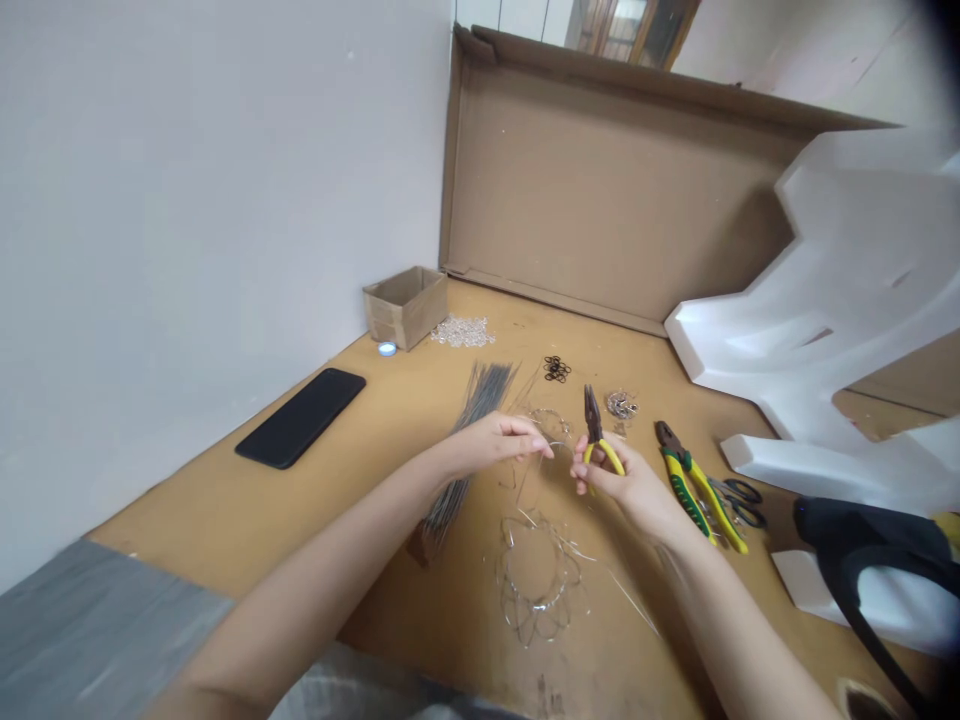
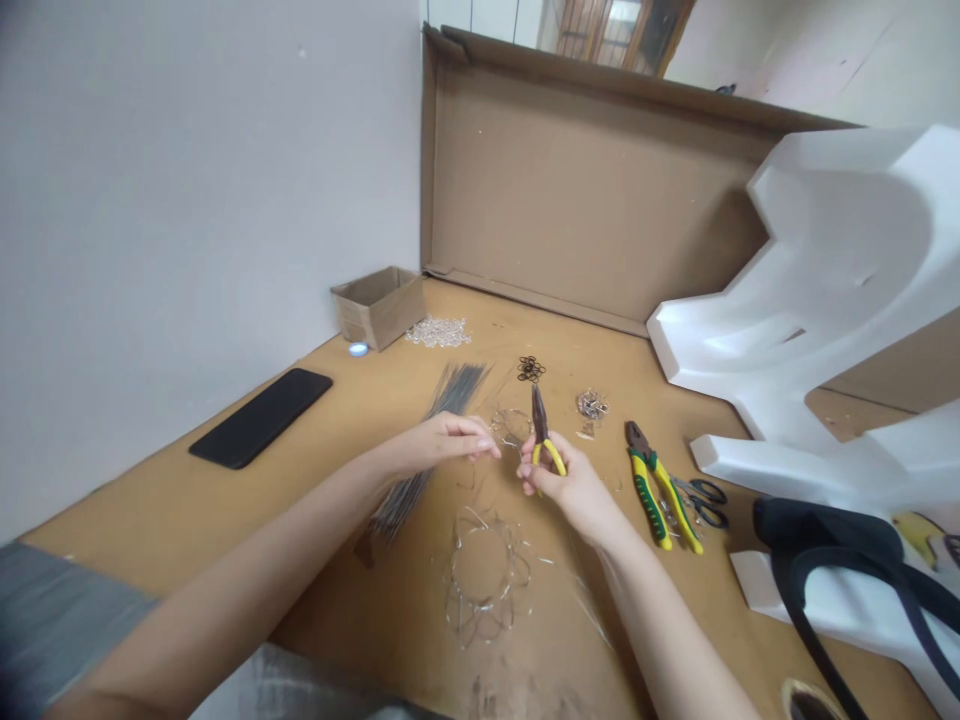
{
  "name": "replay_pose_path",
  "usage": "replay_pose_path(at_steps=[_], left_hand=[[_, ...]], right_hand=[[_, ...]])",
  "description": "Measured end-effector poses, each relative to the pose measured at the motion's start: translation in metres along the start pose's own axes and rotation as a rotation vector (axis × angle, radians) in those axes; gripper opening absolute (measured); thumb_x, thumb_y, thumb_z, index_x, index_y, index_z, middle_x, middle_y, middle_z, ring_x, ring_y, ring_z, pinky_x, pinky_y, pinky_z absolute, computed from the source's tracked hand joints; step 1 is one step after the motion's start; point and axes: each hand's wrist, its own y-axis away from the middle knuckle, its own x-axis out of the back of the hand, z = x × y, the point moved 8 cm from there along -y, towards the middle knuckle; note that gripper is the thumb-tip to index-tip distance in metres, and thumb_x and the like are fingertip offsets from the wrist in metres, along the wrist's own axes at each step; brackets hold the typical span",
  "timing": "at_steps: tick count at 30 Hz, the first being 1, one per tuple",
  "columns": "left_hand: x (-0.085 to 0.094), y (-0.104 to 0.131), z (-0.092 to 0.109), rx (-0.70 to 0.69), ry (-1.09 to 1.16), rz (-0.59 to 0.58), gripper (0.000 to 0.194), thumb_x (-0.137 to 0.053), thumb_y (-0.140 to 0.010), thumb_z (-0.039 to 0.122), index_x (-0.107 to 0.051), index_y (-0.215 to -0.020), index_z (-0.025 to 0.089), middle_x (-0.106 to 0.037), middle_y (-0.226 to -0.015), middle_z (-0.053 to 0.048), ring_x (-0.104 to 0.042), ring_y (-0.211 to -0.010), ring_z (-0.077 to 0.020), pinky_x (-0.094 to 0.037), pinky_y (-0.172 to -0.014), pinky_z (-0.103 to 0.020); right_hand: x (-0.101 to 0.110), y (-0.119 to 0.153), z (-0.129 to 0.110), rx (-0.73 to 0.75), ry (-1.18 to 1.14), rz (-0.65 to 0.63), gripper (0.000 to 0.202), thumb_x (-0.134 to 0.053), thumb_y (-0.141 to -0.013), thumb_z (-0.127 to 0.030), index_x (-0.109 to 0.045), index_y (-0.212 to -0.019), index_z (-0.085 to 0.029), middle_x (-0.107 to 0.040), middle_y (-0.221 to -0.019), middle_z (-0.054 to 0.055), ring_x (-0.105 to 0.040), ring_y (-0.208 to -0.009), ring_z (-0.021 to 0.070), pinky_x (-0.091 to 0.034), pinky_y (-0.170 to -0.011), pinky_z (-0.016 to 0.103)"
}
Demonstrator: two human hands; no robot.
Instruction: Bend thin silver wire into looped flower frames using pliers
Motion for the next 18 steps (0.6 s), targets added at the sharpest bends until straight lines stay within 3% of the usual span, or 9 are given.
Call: replay_pose_path(at_steps=[8,13,18], left_hand=[[-0.008,-0.002,-0.025,0.182,0.123,-0.032,0.018,-0.064,-0.070,0.030,-0.062,-0.074,0.012,-0.054,-0.056,0.003,-0.046,-0.048,-0.0056,-0.037,-0.051,-0.020],[0.015,-0.004,-0.025,0.138,0.137,0.129,0.021,-0.065,-0.069,0.033,-0.057,-0.070,0.013,-0.054,-0.057,0.004,-0.046,-0.048,-0.0049,-0.035,-0.047,-0.018],[0.025,-0.001,-0.015,0.069,0.187,0.137,0.021,-0.063,-0.071,0.033,-0.055,-0.071,0.014,-0.057,-0.062,0.001,-0.051,-0.053,-0.0071,-0.038,-0.047,-0.018]], right_hand=[[-0.001,-0.002,0.006,-0.029,0.089,-0.046,0.020,-0.060,-0.074,-0.028,-0.050,-0.089,-0.019,-0.053,-0.072,-0.002,-0.052,-0.059,0.0113,-0.043,-0.062,0.028],[0.022,0.003,-0.011,0.010,0.301,0.035,0.030,-0.052,-0.080,-0.043,-0.055,-0.095,-0.017,-0.055,-0.075,0.002,-0.052,-0.066,0.0144,-0.043,-0.066,0.030],[0.013,0.020,-0.014,-0.105,0.544,-0.316,0.030,-0.050,-0.081,-0.046,-0.060,-0.082,-0.018,-0.054,-0.067,0.000,-0.048,-0.059,0.0123,-0.037,-0.054,0.024]])
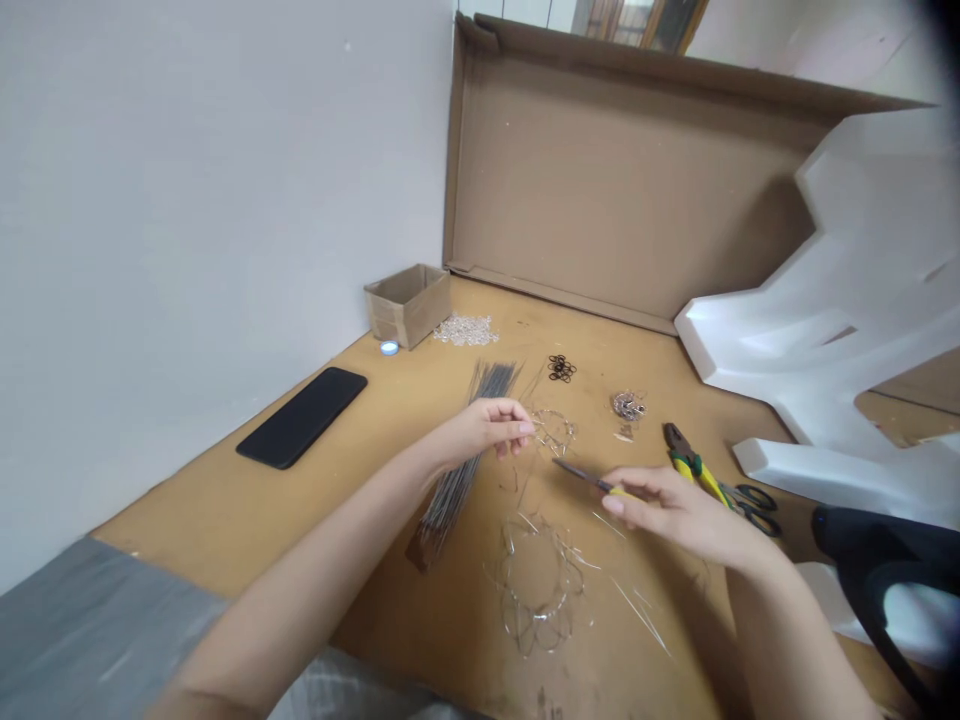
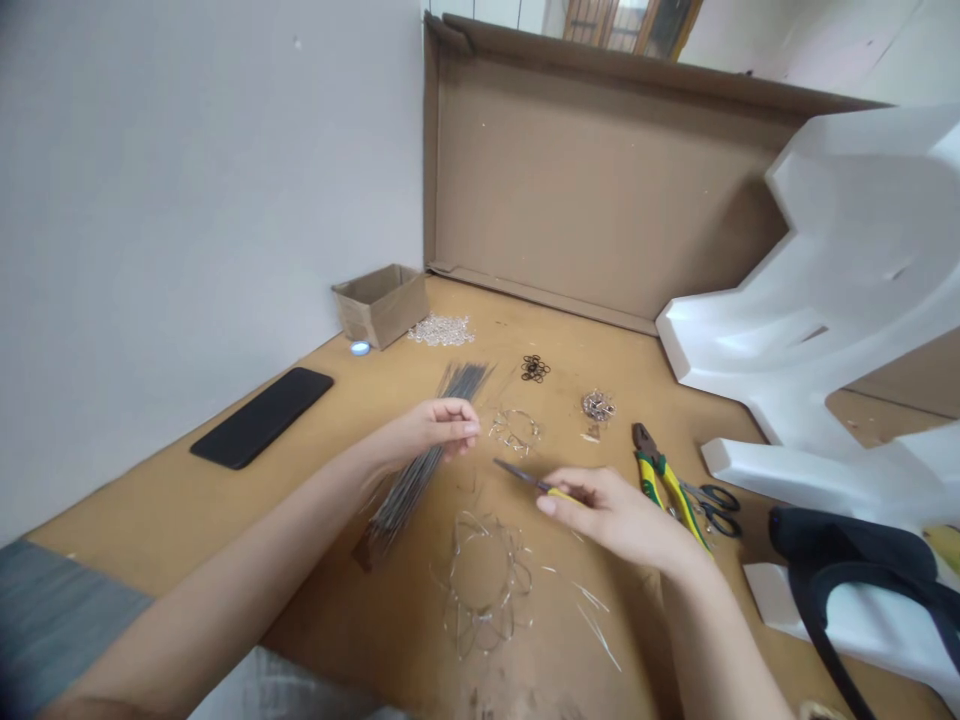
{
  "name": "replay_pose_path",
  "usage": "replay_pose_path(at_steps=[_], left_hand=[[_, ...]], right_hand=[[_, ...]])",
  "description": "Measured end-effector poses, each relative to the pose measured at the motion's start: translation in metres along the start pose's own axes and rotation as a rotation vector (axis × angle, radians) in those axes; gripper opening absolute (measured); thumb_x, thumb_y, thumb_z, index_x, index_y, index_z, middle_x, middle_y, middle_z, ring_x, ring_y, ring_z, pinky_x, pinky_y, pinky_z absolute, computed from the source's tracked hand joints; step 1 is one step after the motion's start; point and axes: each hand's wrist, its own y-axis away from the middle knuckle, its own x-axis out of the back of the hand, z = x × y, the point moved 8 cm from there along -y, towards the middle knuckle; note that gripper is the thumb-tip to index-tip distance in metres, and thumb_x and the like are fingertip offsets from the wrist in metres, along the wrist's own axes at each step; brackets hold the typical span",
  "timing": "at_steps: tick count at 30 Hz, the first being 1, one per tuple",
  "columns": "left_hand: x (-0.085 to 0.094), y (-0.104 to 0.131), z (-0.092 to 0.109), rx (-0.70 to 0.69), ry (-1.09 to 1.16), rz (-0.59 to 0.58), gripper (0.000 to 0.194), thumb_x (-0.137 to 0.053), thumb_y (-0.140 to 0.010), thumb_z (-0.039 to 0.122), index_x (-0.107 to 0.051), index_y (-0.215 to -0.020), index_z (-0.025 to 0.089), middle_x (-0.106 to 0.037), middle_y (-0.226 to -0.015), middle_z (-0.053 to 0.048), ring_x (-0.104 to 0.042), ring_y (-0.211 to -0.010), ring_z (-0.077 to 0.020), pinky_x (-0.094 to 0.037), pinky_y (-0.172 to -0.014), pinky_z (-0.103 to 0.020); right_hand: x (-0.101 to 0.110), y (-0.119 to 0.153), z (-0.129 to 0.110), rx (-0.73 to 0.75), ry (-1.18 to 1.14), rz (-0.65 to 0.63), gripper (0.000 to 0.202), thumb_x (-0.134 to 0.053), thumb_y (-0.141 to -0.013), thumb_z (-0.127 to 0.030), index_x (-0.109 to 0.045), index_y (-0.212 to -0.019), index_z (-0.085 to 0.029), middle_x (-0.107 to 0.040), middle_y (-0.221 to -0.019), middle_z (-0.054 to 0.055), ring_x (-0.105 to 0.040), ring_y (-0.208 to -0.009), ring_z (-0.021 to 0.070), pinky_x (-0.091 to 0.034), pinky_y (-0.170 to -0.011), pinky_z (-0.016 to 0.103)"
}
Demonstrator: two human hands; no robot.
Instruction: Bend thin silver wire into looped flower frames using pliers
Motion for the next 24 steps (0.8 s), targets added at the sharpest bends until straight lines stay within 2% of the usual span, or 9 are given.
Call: replay_pose_path(at_steps=[3,6,14,19,24], left_hand=[[-0.008,0.001,-0.001,0.000,0.054,-0.041,0.022,-0.064,-0.071,0.033,-0.055,-0.072,0.013,-0.059,-0.065,0.000,-0.054,-0.057,-0.0083,-0.039,-0.047,-0.018],[-0.015,0.001,-0.003,0.008,0.069,-0.059,0.022,-0.064,-0.070,0.033,-0.055,-0.072,0.013,-0.060,-0.066,-0.001,-0.055,-0.058,-0.0084,-0.038,-0.045,-0.016],[-0.018,0.001,-0.005,0.038,0.044,-0.008,0.022,-0.064,-0.069,0.033,-0.055,-0.070,0.013,-0.060,-0.063,0.000,-0.053,-0.054,-0.0068,-0.036,-0.043,-0.015],[-0.019,0.002,-0.003,0.029,-0.049,0.043,0.023,-0.064,-0.068,0.034,-0.055,-0.068,0.013,-0.058,-0.060,0.000,-0.053,-0.053,-0.0081,-0.037,-0.042,-0.017],[-0.020,0.003,-0.003,0.030,-0.138,0.098,0.020,-0.062,-0.069,0.031,-0.055,-0.067,0.013,-0.057,-0.058,0.001,-0.050,-0.050,-0.0075,-0.038,-0.042,-0.017]], right_hand=[[-0.006,0.000,-0.004,0.002,0.099,-0.033,0.031,-0.047,-0.083,-0.047,-0.057,-0.075,-0.018,-0.051,-0.064,-0.002,-0.045,-0.058,0.0111,-0.034,-0.053,0.024],[-0.013,-0.005,-0.005,0.003,0.086,-0.072,0.033,-0.044,-0.084,-0.048,-0.055,-0.075,-0.018,-0.050,-0.064,-0.002,-0.044,-0.058,0.0107,-0.033,-0.053,0.023],[-0.011,-0.006,-0.002,0.009,0.093,-0.048,0.032,-0.047,-0.082,-0.048,-0.057,-0.071,-0.019,-0.043,-0.056,-0.004,-0.036,-0.051,0.0099,-0.028,-0.048,0.023],[-0.011,-0.007,0.000,0.000,0.079,-0.035,0.032,-0.048,-0.082,-0.046,-0.058,-0.069,-0.019,-0.044,-0.055,-0.004,-0.035,-0.049,0.0094,-0.027,-0.046,0.023],[-0.010,-0.007,-0.001,0.022,0.165,0.004,0.032,-0.048,-0.082,-0.046,-0.059,-0.069,-0.019,-0.042,-0.055,-0.004,-0.034,-0.050,0.0096,-0.026,-0.047,0.023]])
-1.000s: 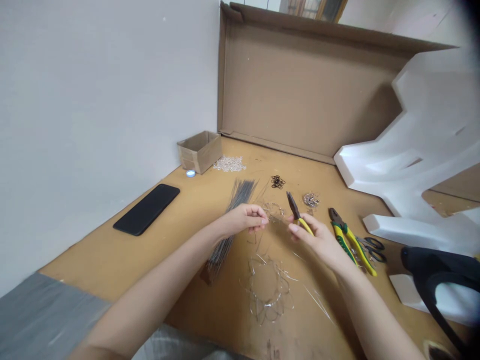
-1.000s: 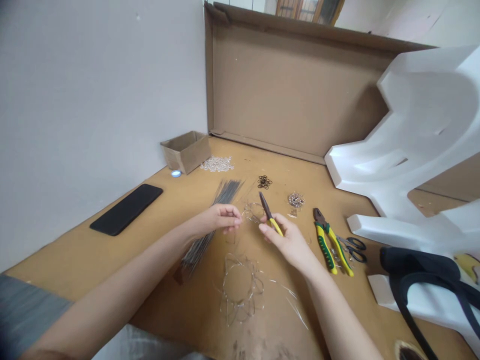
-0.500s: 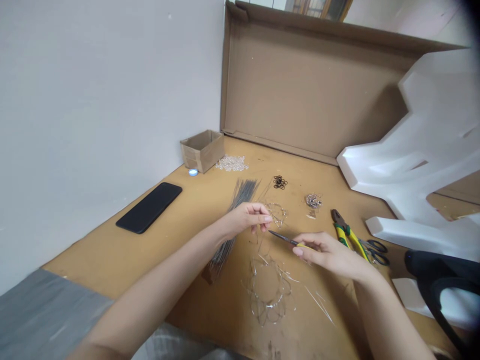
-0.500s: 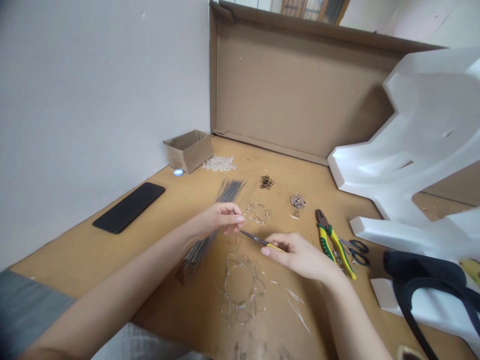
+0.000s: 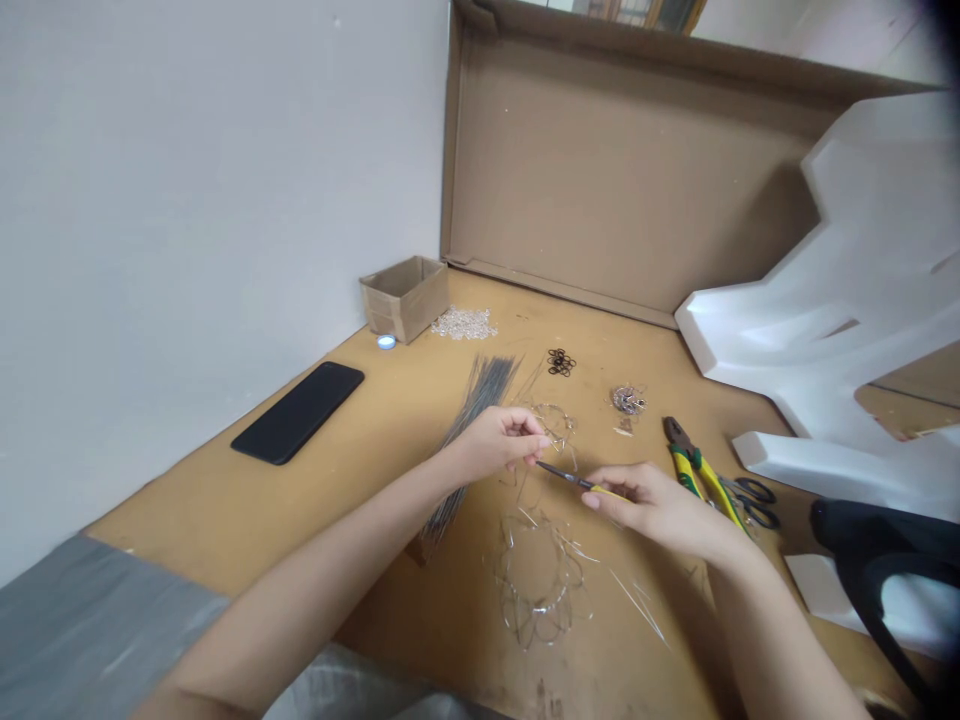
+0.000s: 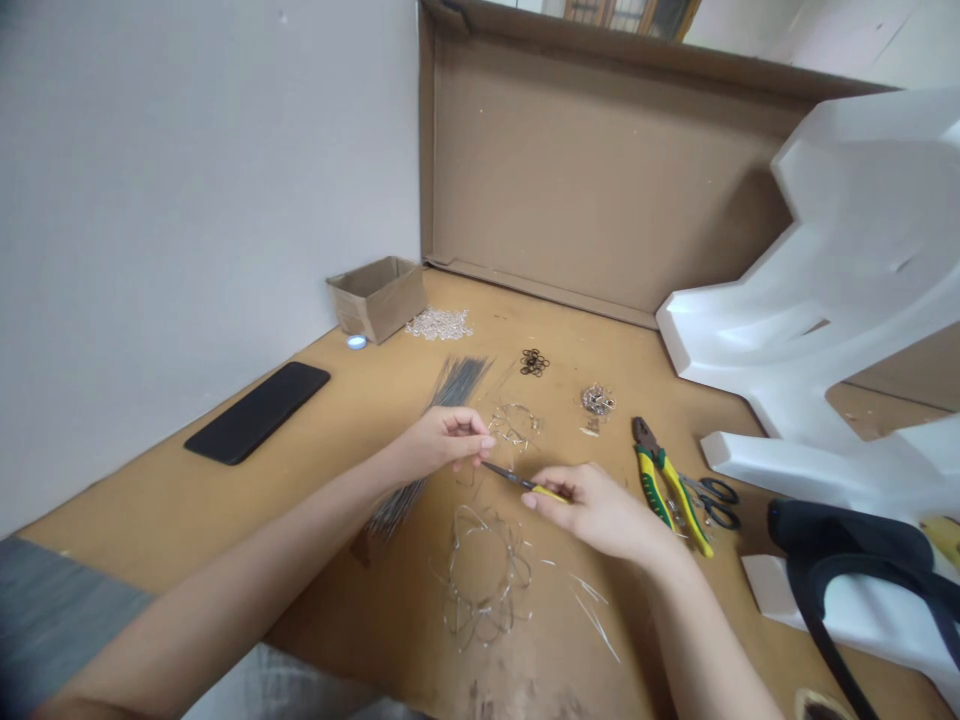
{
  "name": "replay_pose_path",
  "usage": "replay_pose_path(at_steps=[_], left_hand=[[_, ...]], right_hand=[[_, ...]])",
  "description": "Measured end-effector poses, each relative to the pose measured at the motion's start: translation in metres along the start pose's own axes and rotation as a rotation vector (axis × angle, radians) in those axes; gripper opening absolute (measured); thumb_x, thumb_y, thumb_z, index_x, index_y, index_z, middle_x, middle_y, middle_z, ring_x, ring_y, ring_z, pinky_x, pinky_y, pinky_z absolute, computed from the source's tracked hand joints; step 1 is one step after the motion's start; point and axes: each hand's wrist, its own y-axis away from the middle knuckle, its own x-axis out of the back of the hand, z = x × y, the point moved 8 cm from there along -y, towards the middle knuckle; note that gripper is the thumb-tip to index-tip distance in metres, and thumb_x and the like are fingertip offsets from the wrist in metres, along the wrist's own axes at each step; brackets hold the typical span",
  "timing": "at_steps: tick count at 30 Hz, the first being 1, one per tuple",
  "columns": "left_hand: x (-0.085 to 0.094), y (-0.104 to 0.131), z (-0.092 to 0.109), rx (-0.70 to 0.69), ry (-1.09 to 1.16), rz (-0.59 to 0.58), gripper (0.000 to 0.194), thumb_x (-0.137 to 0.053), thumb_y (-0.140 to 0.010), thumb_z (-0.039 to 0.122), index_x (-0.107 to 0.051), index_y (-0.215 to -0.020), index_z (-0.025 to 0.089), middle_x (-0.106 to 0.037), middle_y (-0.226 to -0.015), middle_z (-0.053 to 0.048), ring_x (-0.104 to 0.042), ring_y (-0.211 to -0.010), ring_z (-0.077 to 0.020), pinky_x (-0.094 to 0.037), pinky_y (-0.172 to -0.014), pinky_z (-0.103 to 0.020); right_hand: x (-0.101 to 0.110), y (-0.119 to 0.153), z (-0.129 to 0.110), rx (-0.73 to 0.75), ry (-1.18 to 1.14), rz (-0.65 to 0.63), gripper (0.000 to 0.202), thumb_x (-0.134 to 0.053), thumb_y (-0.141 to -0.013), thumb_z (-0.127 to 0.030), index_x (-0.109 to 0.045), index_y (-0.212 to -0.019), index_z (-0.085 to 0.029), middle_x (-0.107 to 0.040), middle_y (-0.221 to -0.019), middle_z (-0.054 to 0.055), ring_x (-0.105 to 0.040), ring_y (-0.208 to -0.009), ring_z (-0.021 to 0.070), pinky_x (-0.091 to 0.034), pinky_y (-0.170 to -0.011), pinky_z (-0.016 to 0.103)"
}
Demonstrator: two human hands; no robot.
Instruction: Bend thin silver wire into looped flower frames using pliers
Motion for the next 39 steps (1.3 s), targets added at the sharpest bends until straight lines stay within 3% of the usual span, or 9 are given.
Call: replay_pose_path(at_steps=[11,39], left_hand=[[0.0025,0.0033,0.0038,0.028,-0.085,0.064,0.012,-0.060,-0.069,0.023,-0.055,-0.064,0.013,-0.055,-0.053,0.003,-0.047,-0.046,-0.0056,-0.035,-0.043,-0.016],[0.0012,0.0016,-0.0024,0.009,-0.080,0.050,0.014,-0.060,-0.069,0.026,-0.054,-0.064,0.014,-0.056,-0.053,0.003,-0.052,-0.049,-0.0075,-0.042,-0.048,-0.018]], right_hand=[[0.0031,0.0017,0.0021,0.007,0.057,0.069,0.030,-0.049,-0.081,-0.044,-0.063,-0.070,-0.019,-0.046,-0.052,-0.003,-0.035,-0.047,0.0098,-0.026,-0.045,0.023],[0.0041,0.0022,0.0009,0.020,0.103,0.082,0.029,-0.048,-0.081,-0.041,-0.064,-0.069,-0.019,-0.047,-0.053,-0.003,-0.035,-0.048,0.0101,-0.028,-0.046,0.023]])
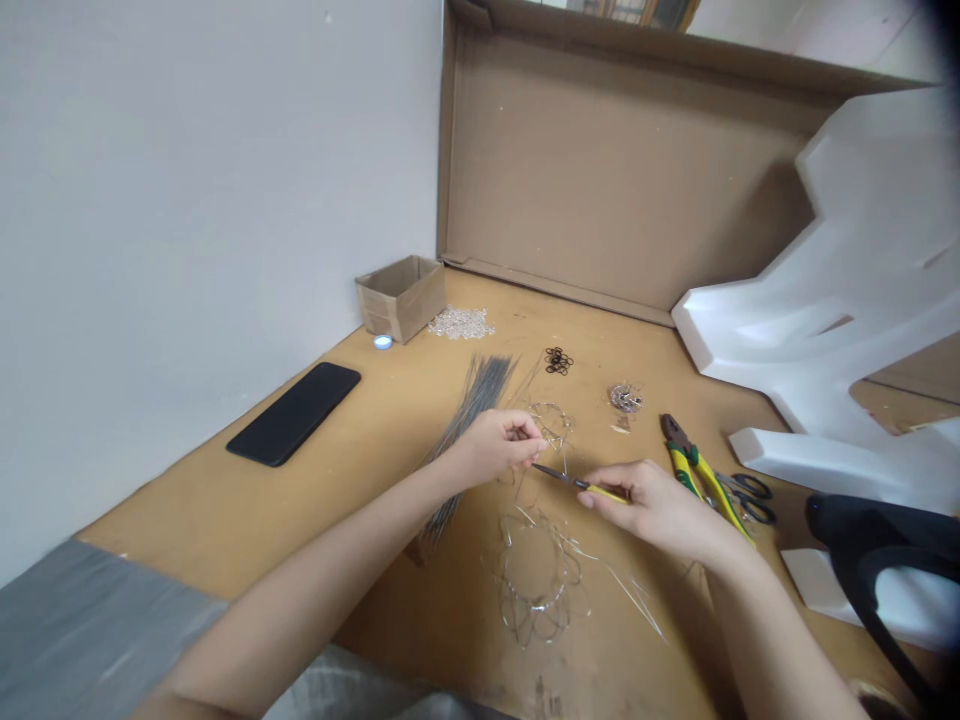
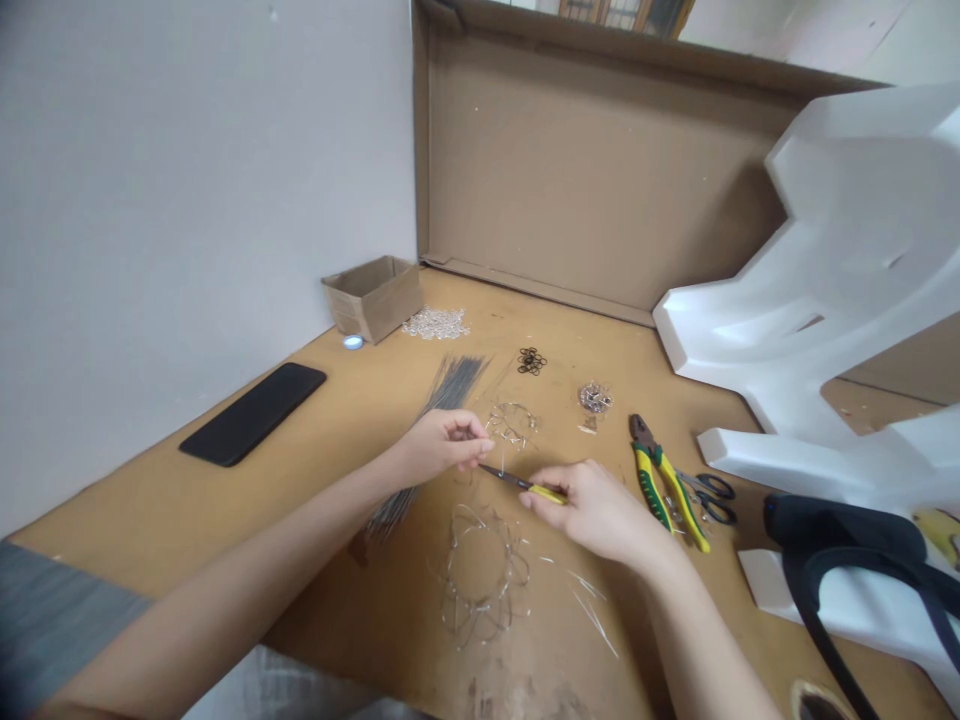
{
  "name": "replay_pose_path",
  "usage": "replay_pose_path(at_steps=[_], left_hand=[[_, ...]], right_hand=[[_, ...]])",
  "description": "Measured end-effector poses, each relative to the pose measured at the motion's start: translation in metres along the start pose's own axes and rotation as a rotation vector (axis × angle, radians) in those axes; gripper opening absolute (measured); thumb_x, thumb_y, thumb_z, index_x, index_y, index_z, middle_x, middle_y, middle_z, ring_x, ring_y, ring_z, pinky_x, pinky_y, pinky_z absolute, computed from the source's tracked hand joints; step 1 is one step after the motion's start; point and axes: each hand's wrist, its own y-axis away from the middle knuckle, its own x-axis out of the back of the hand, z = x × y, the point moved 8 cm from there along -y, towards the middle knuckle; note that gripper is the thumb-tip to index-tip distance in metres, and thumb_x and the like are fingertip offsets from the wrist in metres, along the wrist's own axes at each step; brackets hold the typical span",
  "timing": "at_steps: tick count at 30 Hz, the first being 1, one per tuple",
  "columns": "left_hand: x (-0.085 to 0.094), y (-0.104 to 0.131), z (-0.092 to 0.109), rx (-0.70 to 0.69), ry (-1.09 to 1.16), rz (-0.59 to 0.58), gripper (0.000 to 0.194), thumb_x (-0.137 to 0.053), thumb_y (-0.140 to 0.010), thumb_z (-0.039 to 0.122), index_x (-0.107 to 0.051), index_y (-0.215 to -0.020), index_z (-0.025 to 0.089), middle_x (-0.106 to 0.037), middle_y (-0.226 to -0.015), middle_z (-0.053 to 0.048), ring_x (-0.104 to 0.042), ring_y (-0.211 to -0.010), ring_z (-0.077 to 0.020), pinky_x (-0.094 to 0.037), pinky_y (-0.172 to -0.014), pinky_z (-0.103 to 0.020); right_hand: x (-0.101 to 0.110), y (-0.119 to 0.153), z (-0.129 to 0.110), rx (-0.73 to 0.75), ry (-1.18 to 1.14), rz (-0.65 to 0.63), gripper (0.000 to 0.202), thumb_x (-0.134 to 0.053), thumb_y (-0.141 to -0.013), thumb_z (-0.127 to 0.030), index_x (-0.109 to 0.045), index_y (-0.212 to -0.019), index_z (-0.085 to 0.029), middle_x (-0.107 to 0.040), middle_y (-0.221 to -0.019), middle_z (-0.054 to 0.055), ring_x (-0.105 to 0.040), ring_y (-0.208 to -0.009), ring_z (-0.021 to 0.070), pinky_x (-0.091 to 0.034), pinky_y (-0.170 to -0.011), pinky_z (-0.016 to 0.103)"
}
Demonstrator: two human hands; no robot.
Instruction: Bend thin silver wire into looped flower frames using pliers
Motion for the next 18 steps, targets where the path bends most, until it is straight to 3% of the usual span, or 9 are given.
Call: replay_pose_path(at_steps=[18], left_hand=[[0.0010,-0.0015,-0.0063,0.002,-0.009,0.019,0.015,-0.060,-0.068,0.027,-0.054,-0.065,0.014,-0.056,-0.054,0.003,-0.051,-0.048,-0.0076,-0.043,-0.048,-0.019]], right_hand=[[0.0053,0.0031,-0.0044,-0.044,0.051,0.055,0.026,-0.052,-0.077,-0.041,-0.069,-0.074,-0.021,-0.062,-0.059,0.001,-0.051,-0.054,0.0146,-0.036,-0.052,0.025]])
